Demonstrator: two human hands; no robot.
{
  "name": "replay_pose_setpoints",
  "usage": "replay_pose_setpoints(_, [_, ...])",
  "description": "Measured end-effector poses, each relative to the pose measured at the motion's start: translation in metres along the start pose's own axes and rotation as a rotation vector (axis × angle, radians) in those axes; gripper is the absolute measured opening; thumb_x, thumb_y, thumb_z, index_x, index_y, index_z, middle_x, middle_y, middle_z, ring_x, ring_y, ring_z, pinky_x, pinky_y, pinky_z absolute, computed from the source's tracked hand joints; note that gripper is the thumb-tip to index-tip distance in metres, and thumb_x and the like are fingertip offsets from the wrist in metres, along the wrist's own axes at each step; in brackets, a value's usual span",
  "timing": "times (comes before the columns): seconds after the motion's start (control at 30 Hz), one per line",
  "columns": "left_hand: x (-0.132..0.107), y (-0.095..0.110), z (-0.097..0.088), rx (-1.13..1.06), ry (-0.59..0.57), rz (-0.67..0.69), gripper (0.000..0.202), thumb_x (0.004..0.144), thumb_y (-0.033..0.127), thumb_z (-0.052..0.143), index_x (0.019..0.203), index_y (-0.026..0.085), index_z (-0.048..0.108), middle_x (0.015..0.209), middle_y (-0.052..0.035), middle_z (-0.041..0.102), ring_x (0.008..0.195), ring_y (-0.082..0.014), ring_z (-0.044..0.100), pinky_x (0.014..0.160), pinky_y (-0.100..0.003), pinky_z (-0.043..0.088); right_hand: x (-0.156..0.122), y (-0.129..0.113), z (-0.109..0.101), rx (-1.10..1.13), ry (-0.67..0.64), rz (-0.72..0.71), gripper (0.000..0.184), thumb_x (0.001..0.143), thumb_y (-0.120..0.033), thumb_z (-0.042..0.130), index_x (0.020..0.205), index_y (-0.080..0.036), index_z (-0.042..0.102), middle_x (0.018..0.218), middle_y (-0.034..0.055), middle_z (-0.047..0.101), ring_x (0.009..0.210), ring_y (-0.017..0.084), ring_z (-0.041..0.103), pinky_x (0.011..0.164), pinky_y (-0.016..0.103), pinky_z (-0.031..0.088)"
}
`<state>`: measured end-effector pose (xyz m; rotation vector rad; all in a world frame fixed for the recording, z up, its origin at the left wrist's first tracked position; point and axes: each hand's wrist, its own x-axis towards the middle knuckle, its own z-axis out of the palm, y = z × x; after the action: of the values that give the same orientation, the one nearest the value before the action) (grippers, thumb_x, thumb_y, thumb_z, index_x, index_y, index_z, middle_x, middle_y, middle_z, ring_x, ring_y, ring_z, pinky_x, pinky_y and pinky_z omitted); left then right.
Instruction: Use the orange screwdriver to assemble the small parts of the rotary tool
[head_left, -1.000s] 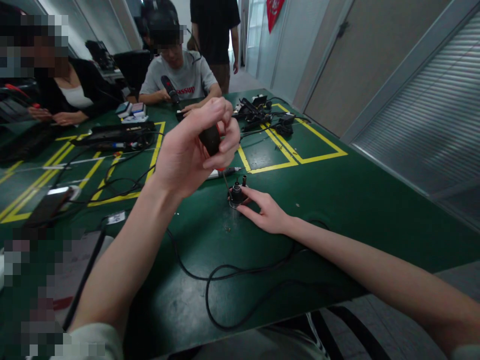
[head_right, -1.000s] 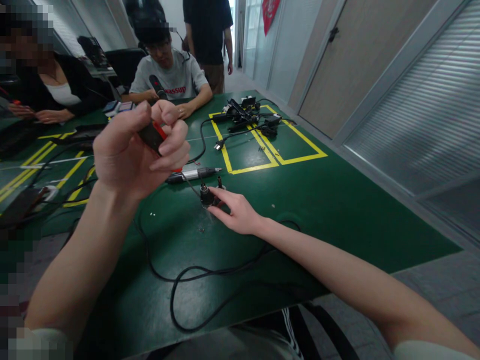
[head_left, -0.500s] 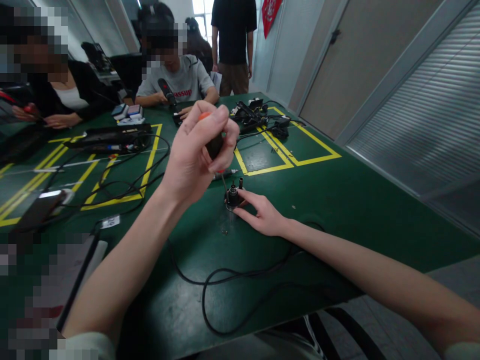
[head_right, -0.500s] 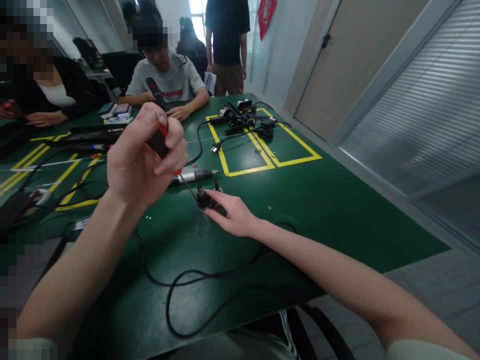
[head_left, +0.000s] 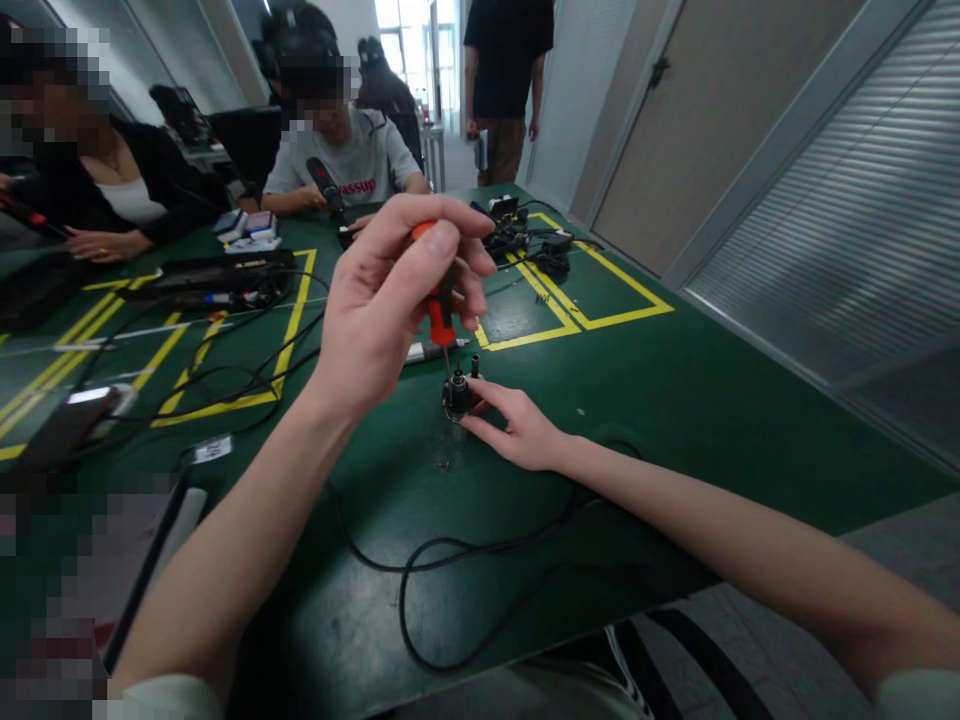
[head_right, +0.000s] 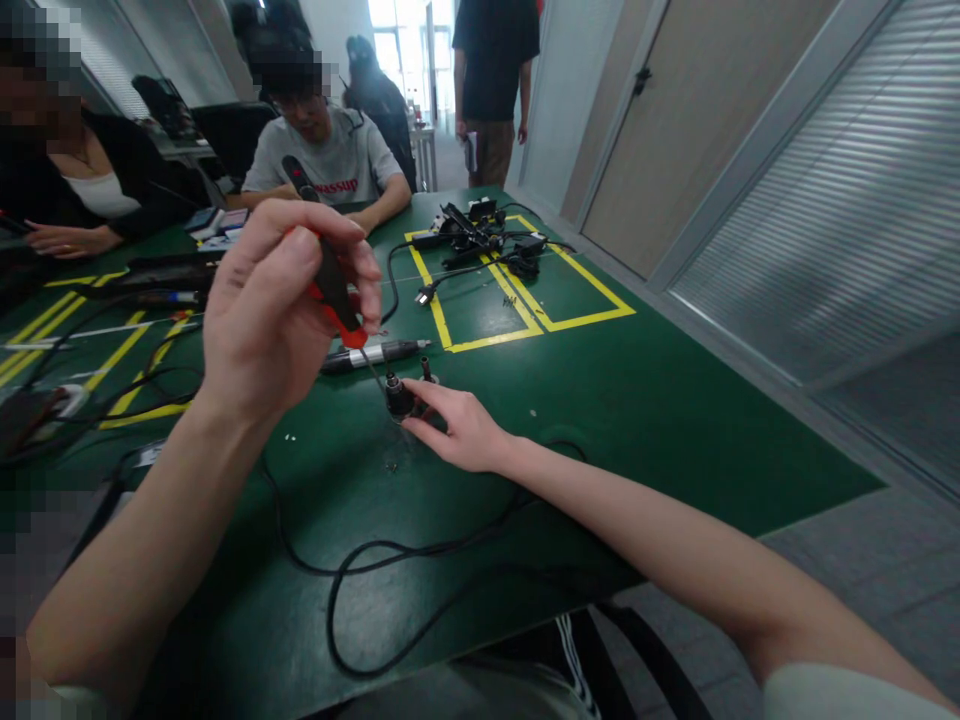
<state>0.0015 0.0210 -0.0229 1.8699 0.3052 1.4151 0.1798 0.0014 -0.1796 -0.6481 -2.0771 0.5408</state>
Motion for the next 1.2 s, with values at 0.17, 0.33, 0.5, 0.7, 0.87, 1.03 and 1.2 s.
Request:
replay_pose_setpoints(0.17, [-0.002, -0.008, -0.003, 0.349, 0.088, 0.248, 0.013, 0.103, 0.036, 0.062, 0.105, 0.024, 0.065, 0.091, 0.0011, 0.066, 0.068, -0.0075, 0.065, 0.059, -0.023, 0.053, 0.001, -0.001, 0.001, -0.006, 0.017, -0.013, 0.041, 0.103, -0.030, 0.060, 0.141, -0.014, 0.057, 0.118, 0.0156, 0.077, 0.088, 0.023, 0.077, 0.081, 0.039, 0.066])
replay_pose_setpoints(0.33, [-0.001, -0.013, -0.007, 0.708, 0.268, 0.476, 0.012, 0.098, 0.030, 0.069, 0.094, 0.023, 0.061, 0.084, 0.0017, 0.055, 0.067, -0.0082, 0.054, 0.058, -0.025, 0.045, 0.003, -0.002, 0.001, 0.008, 0.033, -0.030, 0.041, 0.104, -0.031, 0.060, 0.141, -0.013, 0.058, 0.120, 0.0161, 0.077, 0.092, 0.024, 0.077, 0.081, 0.038, 0.066])
replay_pose_setpoints(0.5, [-0.004, -0.012, -0.006, 0.828, 0.318, 0.412, 0.017, 0.097, 0.039, 0.069, 0.099, 0.024, 0.061, 0.092, -0.0016, 0.062, 0.081, -0.0152, 0.063, 0.071, -0.031, 0.055, 0.003, -0.002, 0.001, -0.001, 0.035, -0.033, 0.042, 0.104, -0.032, 0.060, 0.141, -0.013, 0.058, 0.121, 0.0164, 0.077, 0.093, 0.024, 0.077, 0.082, 0.039, 0.066])
replay_pose_setpoints(0.7, [-0.009, -0.014, -0.002, 0.786, 0.302, 0.367, 0.025, 0.097, 0.036, 0.066, 0.119, 0.027, 0.060, 0.118, -0.0050, 0.066, 0.086, -0.0163, 0.069, 0.076, -0.033, 0.058, 0.002, -0.001, 0.001, 0.001, 0.019, -0.011, 0.042, 0.103, -0.032, 0.060, 0.142, -0.015, 0.058, 0.120, 0.0152, 0.077, 0.094, 0.024, 0.077, 0.082, 0.038, 0.066])
replay_pose_setpoints(0.87, [-0.007, -0.011, -0.003, 0.847, 0.255, 0.409, 0.016, 0.097, 0.035, 0.065, 0.108, 0.026, 0.059, 0.100, -0.0024, 0.064, 0.079, -0.0150, 0.064, 0.072, -0.032, 0.056, 0.001, 0.001, 0.002, -0.026, 0.021, -0.009, 0.042, 0.103, -0.030, 0.060, 0.142, -0.015, 0.057, 0.122, 0.0159, 0.077, 0.093, 0.024, 0.077, 0.085, 0.041, 0.066])
replay_pose_setpoints(1.03, [-0.005, -0.006, -0.014, 0.774, 0.086, 0.372, 0.020, 0.098, 0.041, 0.063, 0.110, 0.026, 0.058, 0.096, -0.0010, 0.064, 0.073, -0.0128, 0.066, 0.066, -0.030, 0.052, 0.002, -0.002, 0.001, -0.016, 0.027, -0.004, 0.041, 0.102, -0.031, 0.061, 0.140, -0.016, 0.058, 0.119, 0.0145, 0.077, 0.092, 0.024, 0.076, 0.080, 0.039, 0.066])
replay_pose_setpoints(1.2, [-0.008, -0.001, -0.018, 0.693, 0.014, 0.385, 0.025, 0.102, 0.044, 0.054, 0.117, 0.026, 0.061, 0.096, -0.0013, 0.067, 0.077, -0.0136, 0.070, 0.063, -0.028, 0.051, 0.002, -0.005, 0.001, -0.015, 0.024, 0.024, 0.042, 0.100, -0.034, 0.066, 0.137, -0.016, 0.059, 0.118, 0.0141, 0.076, 0.092, 0.023, 0.076, 0.079, 0.038, 0.066])
